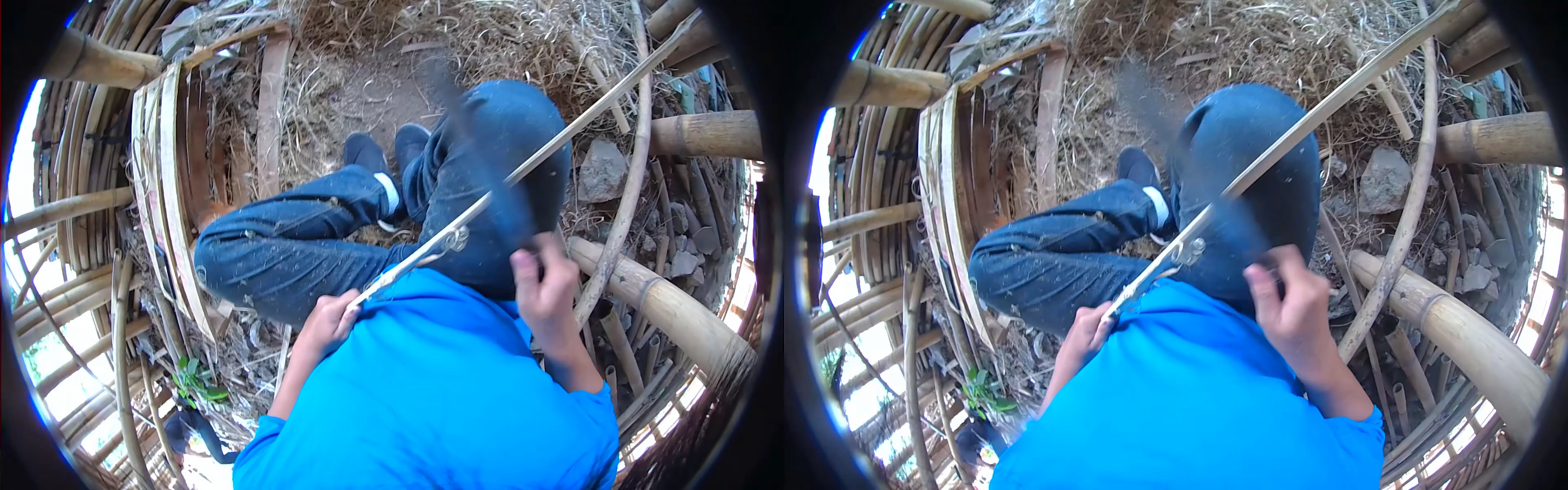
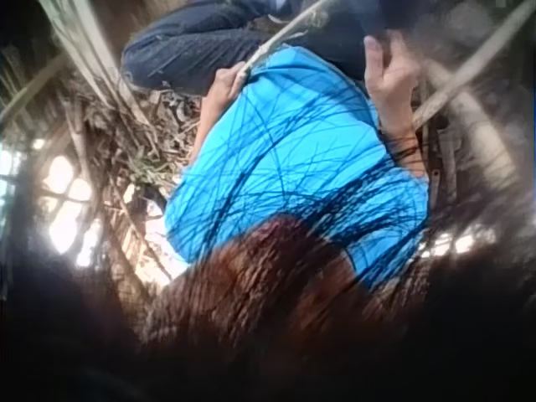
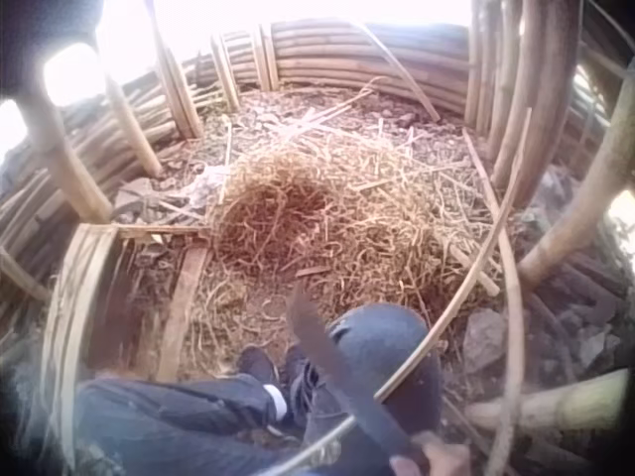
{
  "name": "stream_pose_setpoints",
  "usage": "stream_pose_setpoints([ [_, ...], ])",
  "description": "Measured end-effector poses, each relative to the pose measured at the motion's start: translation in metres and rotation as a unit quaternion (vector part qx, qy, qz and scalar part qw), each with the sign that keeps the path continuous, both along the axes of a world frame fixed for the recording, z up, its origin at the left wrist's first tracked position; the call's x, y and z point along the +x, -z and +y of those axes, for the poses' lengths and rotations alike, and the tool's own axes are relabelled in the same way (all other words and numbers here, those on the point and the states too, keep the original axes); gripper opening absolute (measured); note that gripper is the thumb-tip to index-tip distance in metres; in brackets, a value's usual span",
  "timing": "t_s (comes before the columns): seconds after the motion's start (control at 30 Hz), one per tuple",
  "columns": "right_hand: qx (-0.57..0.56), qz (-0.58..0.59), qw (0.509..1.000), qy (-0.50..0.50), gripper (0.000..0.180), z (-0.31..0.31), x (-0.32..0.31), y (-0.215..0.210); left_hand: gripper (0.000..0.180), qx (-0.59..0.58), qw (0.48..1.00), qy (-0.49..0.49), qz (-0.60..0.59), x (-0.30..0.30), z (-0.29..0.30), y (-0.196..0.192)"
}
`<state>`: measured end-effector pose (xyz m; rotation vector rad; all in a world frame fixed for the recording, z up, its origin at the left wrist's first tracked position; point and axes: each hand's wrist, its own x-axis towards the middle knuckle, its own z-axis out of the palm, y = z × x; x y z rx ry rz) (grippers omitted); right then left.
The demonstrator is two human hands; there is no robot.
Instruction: The person strips a thin piece of bamboo using a machete while seated on a platform. They shave thin strips from the surface and then wind one of the strips around the pole.
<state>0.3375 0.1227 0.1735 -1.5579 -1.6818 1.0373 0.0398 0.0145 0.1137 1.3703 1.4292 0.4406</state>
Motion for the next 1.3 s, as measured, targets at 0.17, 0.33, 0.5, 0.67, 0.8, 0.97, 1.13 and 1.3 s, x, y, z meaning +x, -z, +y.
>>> stream_pose_setpoints([
  [0.17, -0.055, -0.048, 0.994, -0.085, 0.022, -0.024, -0.004, 0.008, 0.018, 0.026, 1.000, 0.001, 0.001, -0.001, -0.009, 0.004],
  [0.33, 0.033, -0.093, 0.990, -0.101, 0.024, -0.033, -0.013, 0.014, 0.019, 0.049, 0.999, -0.004, 0.013, -0.001, -0.014, 0.007],
  [0.5, -0.117, 0.064, 0.990, 0.036, 0.022, -0.030, 0.002, 0.020, 0.020, 0.041, 0.999, -0.004, 0.016, 0.000, -0.014, 0.005],
  [0.67, -0.073, 0.014, 0.993, -0.091, 0.022, -0.032, -0.005, 0.023, 0.019, 0.050, 0.999, -0.003, 0.008, -0.002, -0.020, 0.006],
  [0.8, -0.086, 0.008, 0.991, -0.104, 0.021, -0.044, -0.016, 0.028, 0.017, 0.054, 0.998, -0.010, 0.031, -0.001, -0.019, 0.011],
  [0.97, -0.083, 0.042, 0.994, -0.056, 0.024, -0.038, -0.013, 0.031, 0.014, 0.066, 0.997, -0.006, 0.030, -0.002, -0.018, 0.012],
  [1.13, -0.117, 0.034, 0.986, -0.115, 0.029, -0.034, -0.011, 0.033, 0.012, 0.057, 0.998, -0.012, 0.031, -0.002, -0.019, 0.012],
  [1.3, -0.095, 0.055, 0.987, -0.119, 0.031, -0.032, -0.007, 0.043, 0.013, 0.062, 0.997, -0.009, 0.032, -0.002, -0.019, 0.014],
])
